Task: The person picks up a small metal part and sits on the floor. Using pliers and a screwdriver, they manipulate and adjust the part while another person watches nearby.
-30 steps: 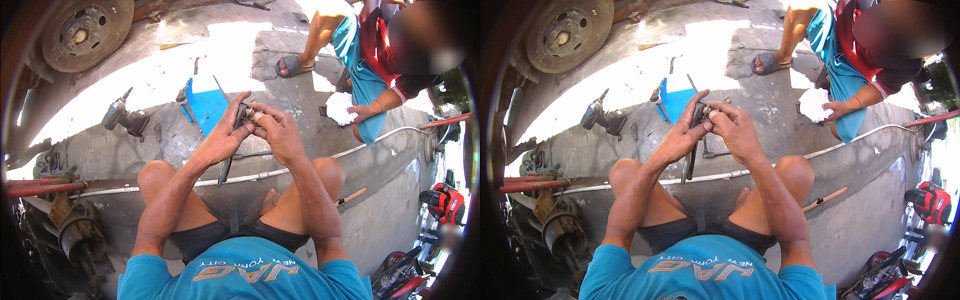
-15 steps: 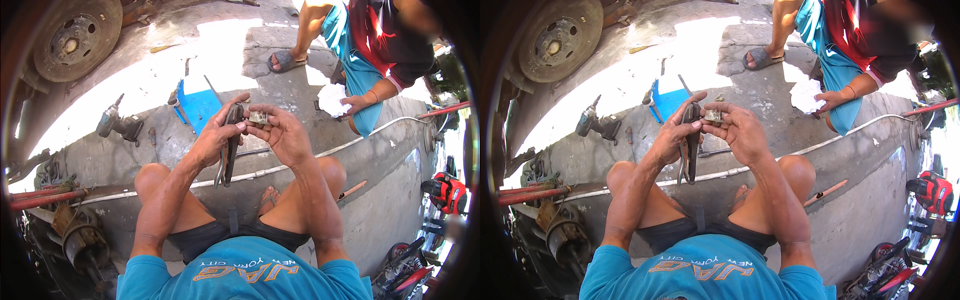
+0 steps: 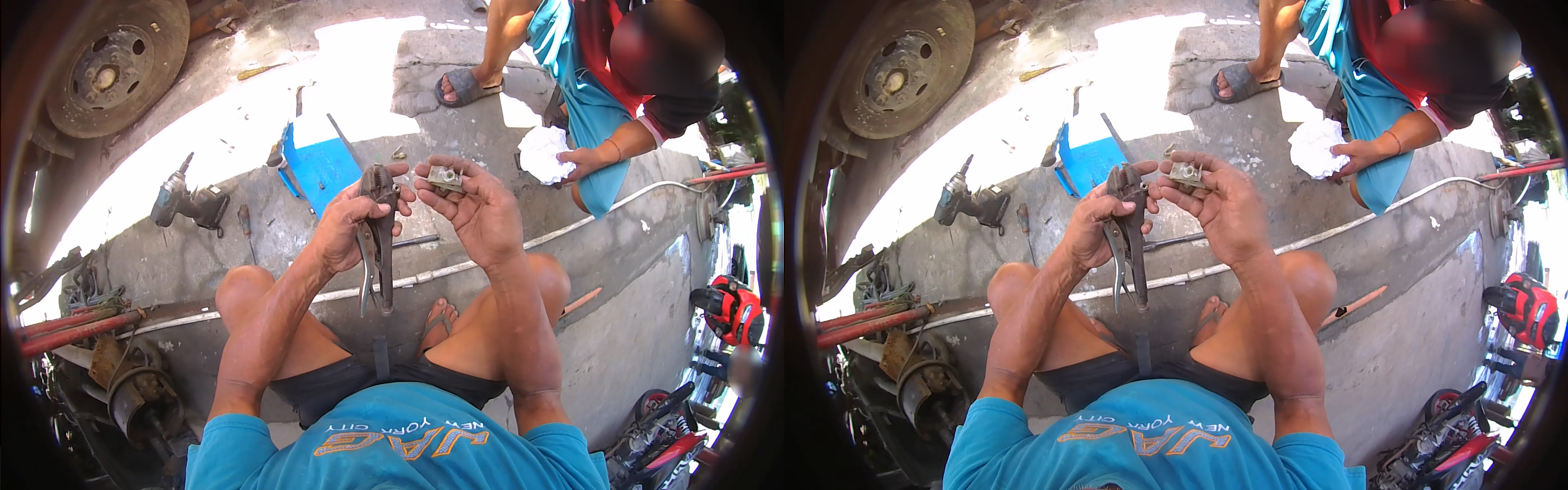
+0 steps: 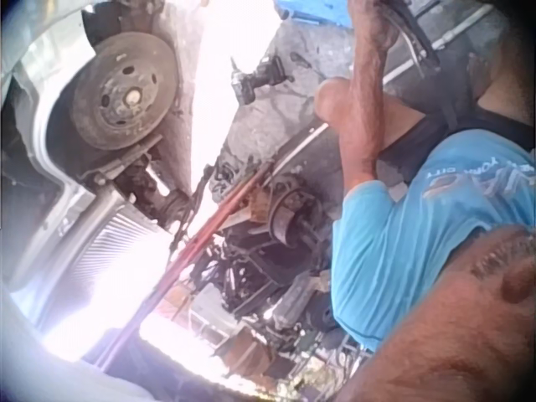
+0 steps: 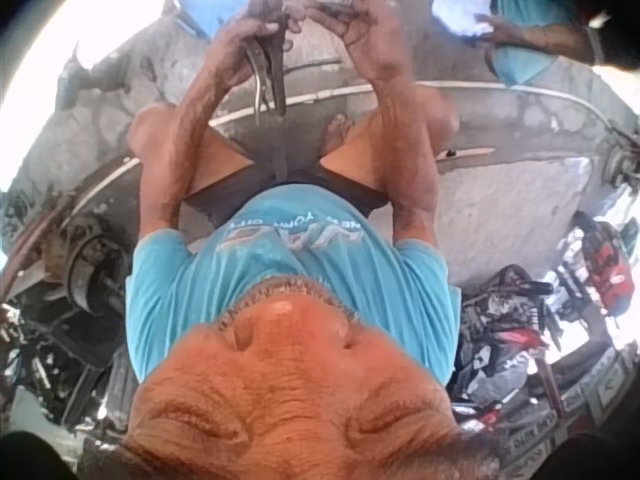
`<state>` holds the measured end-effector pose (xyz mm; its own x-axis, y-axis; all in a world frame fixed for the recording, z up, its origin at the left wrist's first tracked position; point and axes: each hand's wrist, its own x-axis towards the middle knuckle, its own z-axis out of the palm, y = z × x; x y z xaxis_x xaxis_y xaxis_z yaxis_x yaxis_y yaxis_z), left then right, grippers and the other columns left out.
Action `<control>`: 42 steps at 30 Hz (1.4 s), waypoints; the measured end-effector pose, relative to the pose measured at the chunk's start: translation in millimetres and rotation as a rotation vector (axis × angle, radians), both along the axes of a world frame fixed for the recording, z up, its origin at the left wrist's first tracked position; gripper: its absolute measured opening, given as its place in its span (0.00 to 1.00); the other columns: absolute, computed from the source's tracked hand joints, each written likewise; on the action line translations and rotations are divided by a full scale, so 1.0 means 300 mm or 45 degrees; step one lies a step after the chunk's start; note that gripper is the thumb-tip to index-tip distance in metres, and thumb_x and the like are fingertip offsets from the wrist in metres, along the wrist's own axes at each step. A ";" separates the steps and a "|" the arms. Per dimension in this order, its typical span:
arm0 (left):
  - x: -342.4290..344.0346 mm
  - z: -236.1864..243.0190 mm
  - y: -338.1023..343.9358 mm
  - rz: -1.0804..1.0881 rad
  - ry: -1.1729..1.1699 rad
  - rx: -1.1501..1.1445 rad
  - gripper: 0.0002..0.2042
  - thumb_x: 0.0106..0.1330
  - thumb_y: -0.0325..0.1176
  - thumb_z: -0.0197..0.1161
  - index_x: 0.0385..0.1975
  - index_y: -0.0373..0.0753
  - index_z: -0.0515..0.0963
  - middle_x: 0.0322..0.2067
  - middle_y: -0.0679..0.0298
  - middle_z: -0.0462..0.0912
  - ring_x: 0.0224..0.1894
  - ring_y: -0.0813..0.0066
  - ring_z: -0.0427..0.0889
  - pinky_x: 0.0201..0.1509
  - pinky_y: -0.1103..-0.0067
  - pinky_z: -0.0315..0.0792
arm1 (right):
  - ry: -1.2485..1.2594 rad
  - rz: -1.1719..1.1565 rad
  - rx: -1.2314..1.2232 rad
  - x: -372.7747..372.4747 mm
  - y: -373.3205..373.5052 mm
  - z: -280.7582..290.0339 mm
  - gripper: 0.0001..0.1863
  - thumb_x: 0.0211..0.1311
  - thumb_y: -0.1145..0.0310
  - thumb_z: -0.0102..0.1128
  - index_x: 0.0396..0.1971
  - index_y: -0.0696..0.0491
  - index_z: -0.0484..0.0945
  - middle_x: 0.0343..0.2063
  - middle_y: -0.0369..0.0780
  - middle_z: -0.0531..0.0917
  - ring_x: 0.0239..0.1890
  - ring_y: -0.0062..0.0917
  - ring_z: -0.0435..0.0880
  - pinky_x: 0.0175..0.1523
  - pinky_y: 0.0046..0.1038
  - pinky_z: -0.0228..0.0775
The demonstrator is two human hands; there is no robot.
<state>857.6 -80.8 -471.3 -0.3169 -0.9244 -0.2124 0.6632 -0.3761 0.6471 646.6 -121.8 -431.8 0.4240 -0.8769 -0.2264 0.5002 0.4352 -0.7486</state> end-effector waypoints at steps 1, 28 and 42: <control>-0.004 -0.005 -0.006 -0.010 0.023 -0.004 0.35 0.57 0.23 0.57 0.69 0.27 0.60 0.49 0.53 0.79 0.46 0.69 0.82 0.43 0.75 0.82 | 0.006 -0.036 0.000 -0.012 -0.002 0.009 0.24 0.69 0.73 0.38 0.60 0.70 0.67 0.55 0.60 0.78 0.56 0.43 0.82 0.65 0.37 0.77; 0.090 -0.654 0.093 -0.604 -1.977 0.466 0.19 0.62 0.29 0.54 0.51 0.27 0.75 0.41 0.42 0.81 0.45 0.50 0.83 0.44 0.62 0.76 | -0.207 -0.285 -0.140 -0.157 -0.063 0.122 0.23 0.69 0.76 0.36 0.60 0.71 0.65 0.56 0.60 0.76 0.61 0.46 0.78 0.70 0.39 0.72; 0.002 -0.276 -0.006 -0.747 -2.407 -0.364 0.29 0.64 0.51 0.66 0.47 0.26 0.80 0.43 0.39 0.84 0.48 0.43 0.84 0.54 0.60 0.77 | -0.082 -0.426 -0.303 -0.234 -0.070 0.140 0.20 0.65 0.85 0.39 0.56 0.72 0.69 0.54 0.56 0.78 0.60 0.42 0.80 0.69 0.35 0.74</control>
